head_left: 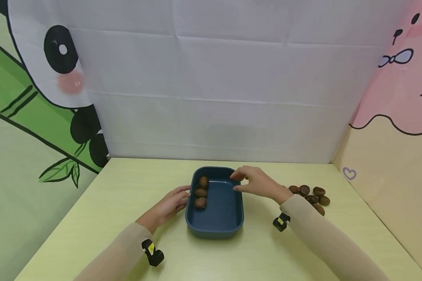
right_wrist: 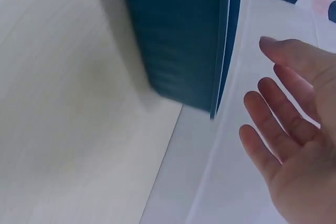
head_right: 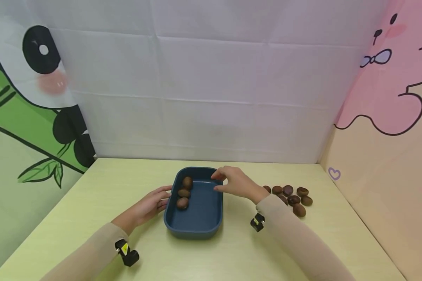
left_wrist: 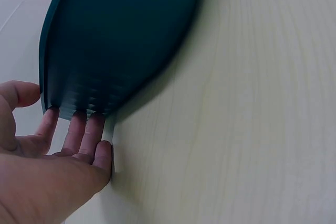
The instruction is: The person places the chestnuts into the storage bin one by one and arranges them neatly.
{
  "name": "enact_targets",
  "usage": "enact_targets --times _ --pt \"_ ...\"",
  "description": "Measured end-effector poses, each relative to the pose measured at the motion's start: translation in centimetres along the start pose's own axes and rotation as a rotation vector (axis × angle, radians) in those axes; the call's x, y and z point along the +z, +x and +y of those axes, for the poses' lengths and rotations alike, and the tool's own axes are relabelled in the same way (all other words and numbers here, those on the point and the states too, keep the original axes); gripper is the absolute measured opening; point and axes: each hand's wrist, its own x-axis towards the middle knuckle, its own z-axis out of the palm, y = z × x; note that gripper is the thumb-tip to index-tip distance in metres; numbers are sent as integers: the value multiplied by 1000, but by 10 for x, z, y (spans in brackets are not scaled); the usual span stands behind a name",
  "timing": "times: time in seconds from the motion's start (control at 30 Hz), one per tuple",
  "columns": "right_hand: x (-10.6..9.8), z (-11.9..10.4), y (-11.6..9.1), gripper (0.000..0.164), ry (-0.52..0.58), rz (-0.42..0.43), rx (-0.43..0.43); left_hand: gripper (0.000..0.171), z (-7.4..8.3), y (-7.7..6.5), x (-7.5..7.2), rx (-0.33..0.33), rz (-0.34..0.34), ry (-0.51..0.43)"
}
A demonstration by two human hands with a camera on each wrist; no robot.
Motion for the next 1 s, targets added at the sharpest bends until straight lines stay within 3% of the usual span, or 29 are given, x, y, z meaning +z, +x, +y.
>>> enact_targets --times 0.3,0.63,1.0 --pt "-23 37 -46 33 -59 25 102 58 -1 -1 2 17 -4 1" --pt "-37 84 -98 32 -47 15 247 58 -2 1 1 5 3 -2" --pt "-34 103 -120 33 -76 5 302 57 -1 1 0 7 10 2"
